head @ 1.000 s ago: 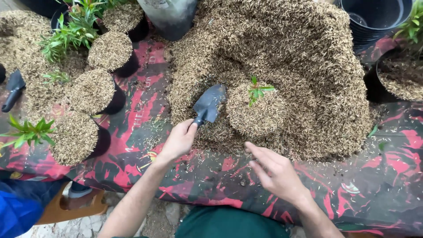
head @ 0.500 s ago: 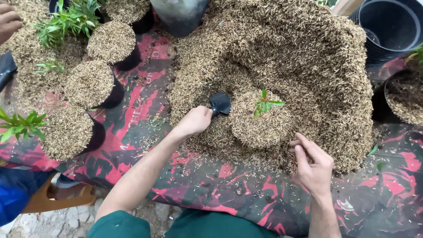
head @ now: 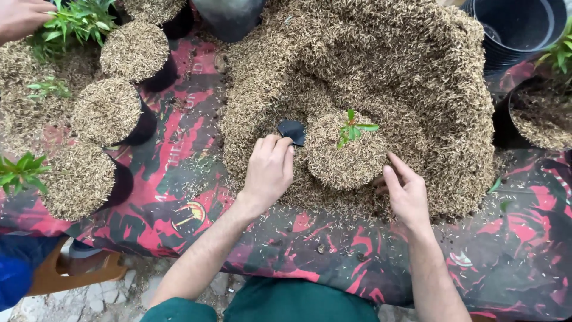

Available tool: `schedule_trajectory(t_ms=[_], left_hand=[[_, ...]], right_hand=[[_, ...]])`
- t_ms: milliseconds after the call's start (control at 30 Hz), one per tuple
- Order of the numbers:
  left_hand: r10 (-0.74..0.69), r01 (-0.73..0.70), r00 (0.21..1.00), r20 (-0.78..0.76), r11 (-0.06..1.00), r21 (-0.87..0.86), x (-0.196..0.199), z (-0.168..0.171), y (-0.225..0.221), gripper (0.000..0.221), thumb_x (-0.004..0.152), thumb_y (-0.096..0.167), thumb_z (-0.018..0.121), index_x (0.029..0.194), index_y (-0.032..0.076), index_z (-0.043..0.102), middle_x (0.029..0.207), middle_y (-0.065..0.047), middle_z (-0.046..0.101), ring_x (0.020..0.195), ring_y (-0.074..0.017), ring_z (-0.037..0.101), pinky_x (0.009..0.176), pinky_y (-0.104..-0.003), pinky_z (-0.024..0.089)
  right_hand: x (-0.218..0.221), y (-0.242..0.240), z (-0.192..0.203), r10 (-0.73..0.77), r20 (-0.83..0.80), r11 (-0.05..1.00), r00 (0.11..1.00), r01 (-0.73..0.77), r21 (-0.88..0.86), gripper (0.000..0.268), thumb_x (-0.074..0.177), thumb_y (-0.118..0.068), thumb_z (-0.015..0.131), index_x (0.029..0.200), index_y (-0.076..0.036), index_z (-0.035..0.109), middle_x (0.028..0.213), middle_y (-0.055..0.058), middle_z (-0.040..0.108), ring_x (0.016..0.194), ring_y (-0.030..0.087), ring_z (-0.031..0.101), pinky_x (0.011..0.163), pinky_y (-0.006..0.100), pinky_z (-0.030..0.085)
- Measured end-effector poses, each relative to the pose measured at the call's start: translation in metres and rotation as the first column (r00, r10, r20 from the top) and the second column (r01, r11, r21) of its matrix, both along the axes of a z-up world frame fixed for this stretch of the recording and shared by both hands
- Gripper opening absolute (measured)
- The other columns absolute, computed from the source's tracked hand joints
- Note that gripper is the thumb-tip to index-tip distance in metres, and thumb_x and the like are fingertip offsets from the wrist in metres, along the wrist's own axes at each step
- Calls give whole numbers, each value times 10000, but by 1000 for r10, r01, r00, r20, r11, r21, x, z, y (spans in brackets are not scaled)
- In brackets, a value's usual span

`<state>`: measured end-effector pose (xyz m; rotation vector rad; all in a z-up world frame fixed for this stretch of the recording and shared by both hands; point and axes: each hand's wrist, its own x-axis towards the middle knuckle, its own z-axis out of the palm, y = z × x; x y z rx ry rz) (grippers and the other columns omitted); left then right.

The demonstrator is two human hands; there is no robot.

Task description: Planting a small seedling into a pot using potting medium and a hand trowel.

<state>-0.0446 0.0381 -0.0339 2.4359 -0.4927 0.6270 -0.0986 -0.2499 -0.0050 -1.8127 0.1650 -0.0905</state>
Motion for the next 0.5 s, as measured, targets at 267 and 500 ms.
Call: schedule_trajectory(t_ms=[267,500], left_hand=[[-218,-144,687,-693,894,-424,-11,30,-33,499,1024,261,537,1361,-107,551,1048,-272,719,804,-346,745,698,-436,604],[-301,-298,656,-692,739,-604,-14,-4,-44,433,1009,178,554,1320,-123,565,892,-226,708,590,-290,752,497,-353,610]], right_hand=[[16,-15,-33,7,-27,977,1000,-1,213,414,1044,-12,530,1443,90,488,1057,325,637,719,342,693,560,406,629],[23,-23,-51,25,-12,963,1000,-21,268,459,1036,-4,557,1449,150,430,947,320,604,646,397,679,530,456,623]])
